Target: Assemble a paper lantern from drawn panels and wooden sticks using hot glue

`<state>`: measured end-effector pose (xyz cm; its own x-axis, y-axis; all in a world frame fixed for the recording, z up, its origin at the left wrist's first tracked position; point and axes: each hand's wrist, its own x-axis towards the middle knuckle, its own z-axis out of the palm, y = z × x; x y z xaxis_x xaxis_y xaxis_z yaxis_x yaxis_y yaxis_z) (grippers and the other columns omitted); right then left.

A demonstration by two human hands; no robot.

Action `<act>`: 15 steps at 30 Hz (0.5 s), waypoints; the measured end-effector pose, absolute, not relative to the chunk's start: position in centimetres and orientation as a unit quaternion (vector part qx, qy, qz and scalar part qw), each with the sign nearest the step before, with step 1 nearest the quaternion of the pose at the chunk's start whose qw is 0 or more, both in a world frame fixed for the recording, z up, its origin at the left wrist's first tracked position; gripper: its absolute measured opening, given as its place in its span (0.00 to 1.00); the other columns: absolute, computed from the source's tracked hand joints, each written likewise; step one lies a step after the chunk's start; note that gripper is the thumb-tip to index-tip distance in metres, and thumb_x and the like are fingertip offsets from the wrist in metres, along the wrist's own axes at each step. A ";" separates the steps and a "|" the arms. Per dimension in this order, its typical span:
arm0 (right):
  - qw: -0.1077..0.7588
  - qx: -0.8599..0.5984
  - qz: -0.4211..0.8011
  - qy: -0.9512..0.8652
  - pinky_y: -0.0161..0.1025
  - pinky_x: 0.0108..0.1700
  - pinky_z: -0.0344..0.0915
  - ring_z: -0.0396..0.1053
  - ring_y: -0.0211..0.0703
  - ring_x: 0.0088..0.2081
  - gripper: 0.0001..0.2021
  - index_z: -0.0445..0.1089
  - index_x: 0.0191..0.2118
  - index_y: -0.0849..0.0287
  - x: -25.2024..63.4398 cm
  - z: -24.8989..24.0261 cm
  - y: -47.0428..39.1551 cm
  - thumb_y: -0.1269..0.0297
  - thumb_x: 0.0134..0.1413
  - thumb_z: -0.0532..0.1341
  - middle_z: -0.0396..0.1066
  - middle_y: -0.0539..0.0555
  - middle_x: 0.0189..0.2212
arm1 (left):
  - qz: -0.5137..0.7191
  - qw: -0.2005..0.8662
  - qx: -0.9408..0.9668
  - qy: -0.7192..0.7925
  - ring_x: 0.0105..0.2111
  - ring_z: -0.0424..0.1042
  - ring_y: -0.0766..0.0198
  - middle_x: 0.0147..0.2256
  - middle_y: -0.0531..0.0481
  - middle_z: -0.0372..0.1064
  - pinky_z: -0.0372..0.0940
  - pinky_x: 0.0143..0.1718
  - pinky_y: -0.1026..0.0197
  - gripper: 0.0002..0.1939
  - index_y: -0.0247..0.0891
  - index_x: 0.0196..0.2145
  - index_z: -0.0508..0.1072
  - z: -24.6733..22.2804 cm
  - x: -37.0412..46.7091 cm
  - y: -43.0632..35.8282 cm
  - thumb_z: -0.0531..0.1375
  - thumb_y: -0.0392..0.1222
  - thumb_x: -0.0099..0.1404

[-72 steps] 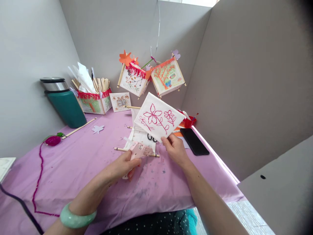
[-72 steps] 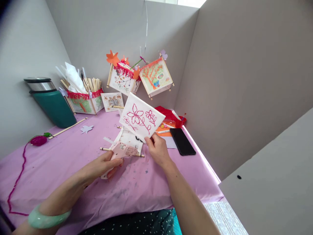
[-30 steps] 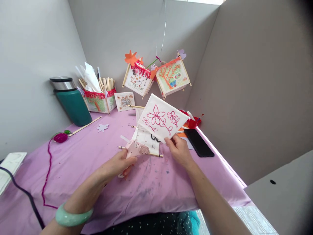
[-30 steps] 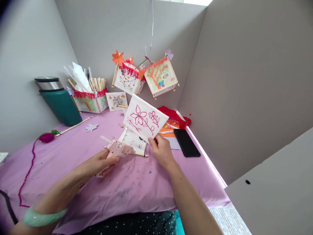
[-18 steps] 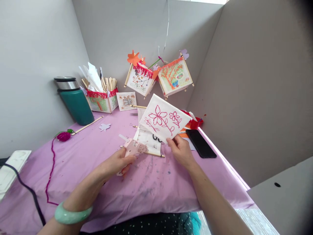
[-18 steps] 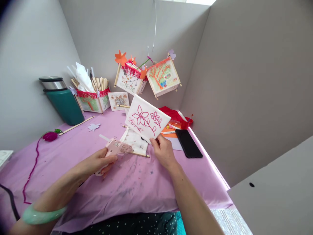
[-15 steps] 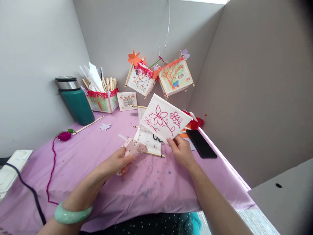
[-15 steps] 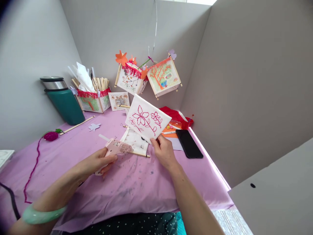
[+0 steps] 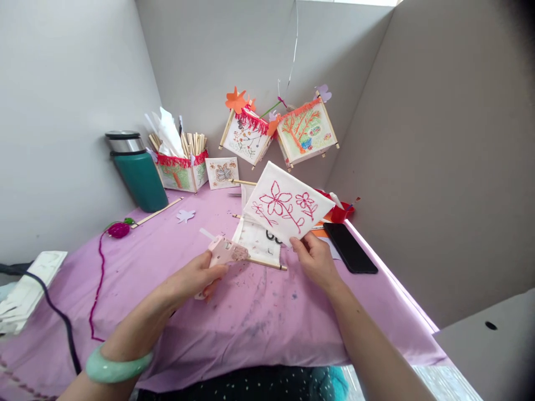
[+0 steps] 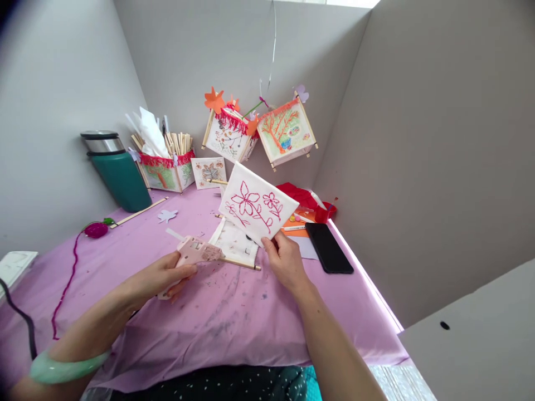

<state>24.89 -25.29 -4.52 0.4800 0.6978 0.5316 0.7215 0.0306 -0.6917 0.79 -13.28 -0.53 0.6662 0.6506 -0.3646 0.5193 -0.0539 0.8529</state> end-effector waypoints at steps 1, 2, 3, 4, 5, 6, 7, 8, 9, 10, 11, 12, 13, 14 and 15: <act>0.505 -0.695 -0.014 -0.512 0.36 0.29 0.57 0.62 0.40 0.25 0.11 0.65 0.32 0.59 24.9 -4.5 -25.3 0.57 0.58 0.55 0.66 0.50 0.23 | 0.056 0.556 0.723 0.407 0.16 0.54 0.69 0.14 0.60 0.55 0.49 0.19 0.64 0.15 0.42 0.26 0.53 -0.5 0.7 -13.2 0.55 0.53 0.55; 0.505 -0.694 -0.016 -0.513 0.36 0.29 0.57 0.62 0.40 0.24 0.11 0.65 0.31 0.59 24.9 -4.5 -25.3 0.57 0.58 0.55 0.66 0.50 0.22 | 0.057 0.555 0.723 0.407 0.16 0.54 0.69 0.14 0.60 0.55 0.49 0.19 0.64 0.15 0.42 0.26 0.53 -0.5 0.6 -13.2 0.55 0.52 0.55; 0.503 -0.695 -0.019 -0.514 0.36 0.29 0.56 0.62 0.40 0.24 0.11 0.64 0.30 0.58 24.9 -4.5 -25.3 0.56 0.58 0.55 0.66 0.50 0.22 | 0.059 0.556 0.723 0.407 0.15 0.54 0.69 0.13 0.60 0.55 0.49 0.19 0.64 0.15 0.42 0.25 0.53 -0.5 0.6 -13.1 0.55 0.52 0.55; 0.501 -0.696 -0.022 -0.514 0.36 0.28 0.56 0.61 0.39 0.23 0.12 0.62 0.28 0.58 24.9 -4.6 -25.2 0.56 0.58 0.55 0.65 0.49 0.21 | 0.062 0.557 0.722 0.406 0.15 0.54 0.69 0.13 0.60 0.55 0.50 0.19 0.64 0.15 0.42 0.25 0.53 -0.5 0.5 -13.0 0.55 0.52 0.55; 0.499 -0.697 -0.024 -0.514 0.36 0.28 0.56 0.61 0.39 0.23 0.12 0.61 0.27 0.58 24.9 -4.6 -25.2 0.56 0.58 0.55 0.65 0.49 0.21 | 0.065 0.557 0.723 0.403 0.15 0.53 0.69 0.13 0.60 0.55 0.50 0.19 0.63 0.14 0.42 0.25 0.54 -0.5 0.4 -12.9 0.55 0.51 0.56; 0.498 -0.698 -0.024 -0.514 0.36 0.28 0.55 0.60 0.39 0.23 0.13 0.61 0.27 0.57 24.9 -4.6 -25.2 0.56 0.58 0.55 0.64 0.49 0.21 | 0.068 0.559 0.723 0.402 0.15 0.53 0.69 0.13 0.60 0.54 0.51 0.19 0.63 0.14 0.42 0.24 0.54 -0.5 0.3 -12.7 0.55 0.51 0.56; 0.498 -0.697 -0.024 -0.515 0.36 0.28 0.55 0.60 0.39 0.23 0.13 0.61 0.27 0.57 24.9 -4.6 -25.2 0.56 0.58 0.55 0.64 0.49 0.21 | 0.070 0.560 0.722 0.400 0.15 0.53 0.69 0.13 0.60 0.54 0.52 0.19 0.63 0.14 0.42 0.24 0.54 -0.5 0.2 -12.6 0.55 0.51 0.56; 0.497 -0.697 -0.024 -0.517 0.36 0.28 0.55 0.60 0.39 0.23 0.13 0.61 0.27 0.57 24.9 -4.6 -25.2 0.56 0.58 0.55 0.64 0.49 0.21 | 0.072 0.559 0.723 0.399 0.15 0.53 0.69 0.12 0.60 0.53 0.53 0.19 0.63 0.14 0.42 0.23 0.54 -0.6 0.1 -12.5 0.55 0.51 0.56; 0.497 -0.696 -0.023 -0.518 0.36 0.28 0.55 0.61 0.39 0.23 0.12 0.61 0.28 0.58 24.9 -4.7 -25.2 0.56 0.58 0.55 0.64 0.49 0.21 | 0.073 0.558 0.725 0.397 0.15 0.53 0.69 0.12 0.60 0.53 0.53 0.19 0.63 0.14 0.42 0.23 0.54 -0.6 0.0 -12.4 0.55 0.51 0.56; 0.496 -0.697 -0.021 -0.518 0.36 0.28 0.55 0.61 0.39 0.23 0.12 0.61 0.28 0.58 24.9 -4.7 -25.2 0.56 0.58 0.55 0.64 0.49 0.21 | 0.074 0.555 0.728 0.396 0.15 0.54 0.68 0.12 0.59 0.53 0.53 0.19 0.63 0.14 0.42 0.22 0.54 -0.6 -0.1 -12.3 0.55 0.51 0.56; 0.495 -0.698 -0.020 -0.517 0.36 0.28 0.55 0.61 0.39 0.24 0.12 0.62 0.29 0.58 24.9 -4.7 -25.3 0.56 0.59 0.55 0.65 0.49 0.21 | 0.076 0.552 0.731 0.394 0.15 0.54 0.68 0.12 0.59 0.53 0.52 0.19 0.63 0.14 0.42 0.22 0.54 -0.6 -0.2 -12.2 0.54 0.51 0.57; 0.494 -0.700 -0.018 -0.516 0.36 0.28 0.55 0.61 0.39 0.24 0.12 0.62 0.29 0.58 24.9 -4.7 -25.3 0.56 0.59 0.55 0.65 0.49 0.21 | 0.077 0.548 0.734 0.393 0.15 0.54 0.68 0.12 0.58 0.54 0.52 0.19 0.63 0.14 0.42 0.22 0.55 -0.5 -0.3 -12.1 0.54 0.50 0.57; 0.493 -0.702 -0.016 -0.513 0.36 0.28 0.55 0.61 0.39 0.24 0.12 0.63 0.29 0.58 24.9 -4.7 -25.3 0.56 0.59 0.55 0.64 0.49 0.21 | 0.078 0.545 0.737 0.392 0.15 0.54 0.68 0.12 0.58 0.54 0.51 0.19 0.63 0.14 0.42 0.22 0.55 -0.5 -0.4 -12.0 0.54 0.51 0.57; 0.494 -0.703 -0.015 -0.511 0.36 0.28 0.55 0.61 0.39 0.24 0.12 0.63 0.30 0.58 24.9 -4.7 -25.3 0.56 0.59 0.55 0.64 0.49 0.21 | 0.079 0.541 0.738 0.396 0.15 0.54 0.68 0.12 0.58 0.55 0.50 0.19 0.63 0.14 0.41 0.23 0.56 -0.4 -0.5 -12.0 0.54 0.51 0.58; 0.495 -0.703 -0.014 -0.510 0.36 0.28 0.55 0.61 0.39 0.24 0.12 0.63 0.30 0.58 24.9 -4.7 -25.3 0.56 0.58 0.55 0.65 0.49 0.21 | 0.075 0.538 0.736 0.405 0.16 0.54 0.68 0.13 0.58 0.55 0.50 0.19 0.63 0.14 0.41 0.24 0.56 -0.4 -0.6 -11.9 0.54 0.51 0.58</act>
